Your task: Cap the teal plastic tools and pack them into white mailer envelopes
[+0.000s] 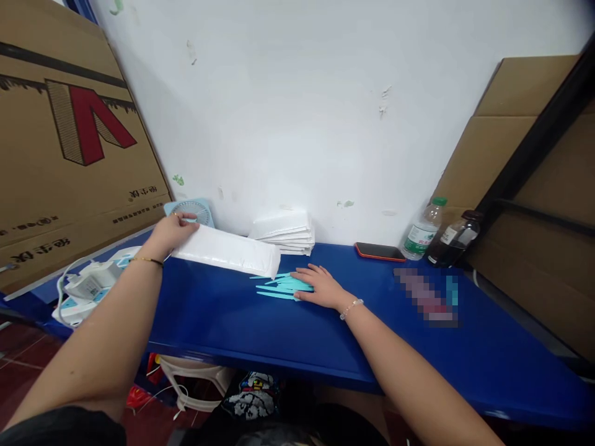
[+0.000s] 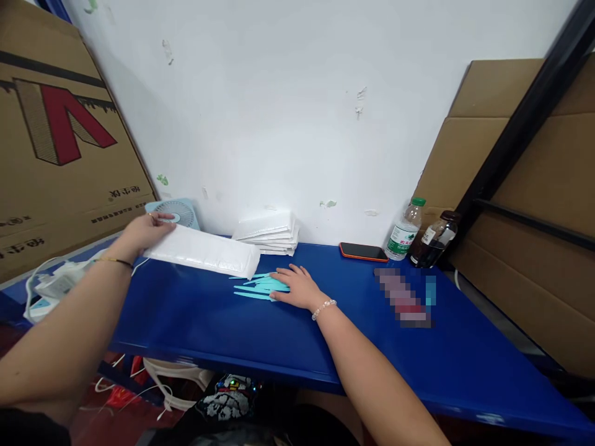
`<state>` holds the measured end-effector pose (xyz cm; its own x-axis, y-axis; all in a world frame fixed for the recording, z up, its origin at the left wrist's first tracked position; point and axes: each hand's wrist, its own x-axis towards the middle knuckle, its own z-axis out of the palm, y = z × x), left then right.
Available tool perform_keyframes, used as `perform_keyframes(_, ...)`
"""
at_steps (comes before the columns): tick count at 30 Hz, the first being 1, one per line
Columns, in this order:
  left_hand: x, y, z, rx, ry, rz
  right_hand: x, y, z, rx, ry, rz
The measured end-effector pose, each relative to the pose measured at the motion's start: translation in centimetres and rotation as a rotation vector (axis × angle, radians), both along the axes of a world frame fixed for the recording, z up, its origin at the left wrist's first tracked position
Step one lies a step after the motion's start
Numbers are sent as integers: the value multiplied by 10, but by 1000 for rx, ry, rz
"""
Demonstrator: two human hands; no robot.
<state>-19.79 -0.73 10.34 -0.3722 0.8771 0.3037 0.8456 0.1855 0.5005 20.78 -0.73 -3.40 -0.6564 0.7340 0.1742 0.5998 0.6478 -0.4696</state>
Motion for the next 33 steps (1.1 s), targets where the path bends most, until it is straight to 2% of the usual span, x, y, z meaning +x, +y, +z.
perform_keyframes(2,-11,5,-28,-29,19,34,4,-8,5,-27,0,38)
perform_keyframes(4,-14,7,-48,-72,76,42,8,-17,10,-57,-12,69)
perform_keyframes(6,-8,6,-61,-70,155,6,13,-22,15,-78,-4,81)
perform_keyframes(8,12,5,-70,15,241,-59,18,-21,16,-72,38,47)
perform_keyframes(9,27,4,-73,58,248,-133,21,-19,16,-57,59,19)
perform_keyframes(10,44,3,-76,50,215,-269,24,-15,15,-37,72,-8)
perform_keyframes(13,93,2,-86,-80,195,-758,32,-4,11,26,54,-42)
perform_keyframes(14,104,3,-89,-114,222,-835,34,-1,10,42,44,-39)
perform_keyframes(17,113,9,-103,-195,259,-829,36,2,10,59,24,-32)
perform_keyframes(20,94,19,-113,-232,252,-744,34,-1,13,39,19,-21)
perform_keyframes(22,82,22,-114,-203,275,-686,31,-3,14,34,26,-25)
perform_keyframes(24,82,21,-111,-145,314,-659,28,-4,13,37,39,-51)
perform_keyframes(28,111,19,-103,-103,382,-757,20,-3,10,26,68,-98)
perform_keyframes(33,146,29,-106,-187,570,-681,19,1,6,-11,115,-122)
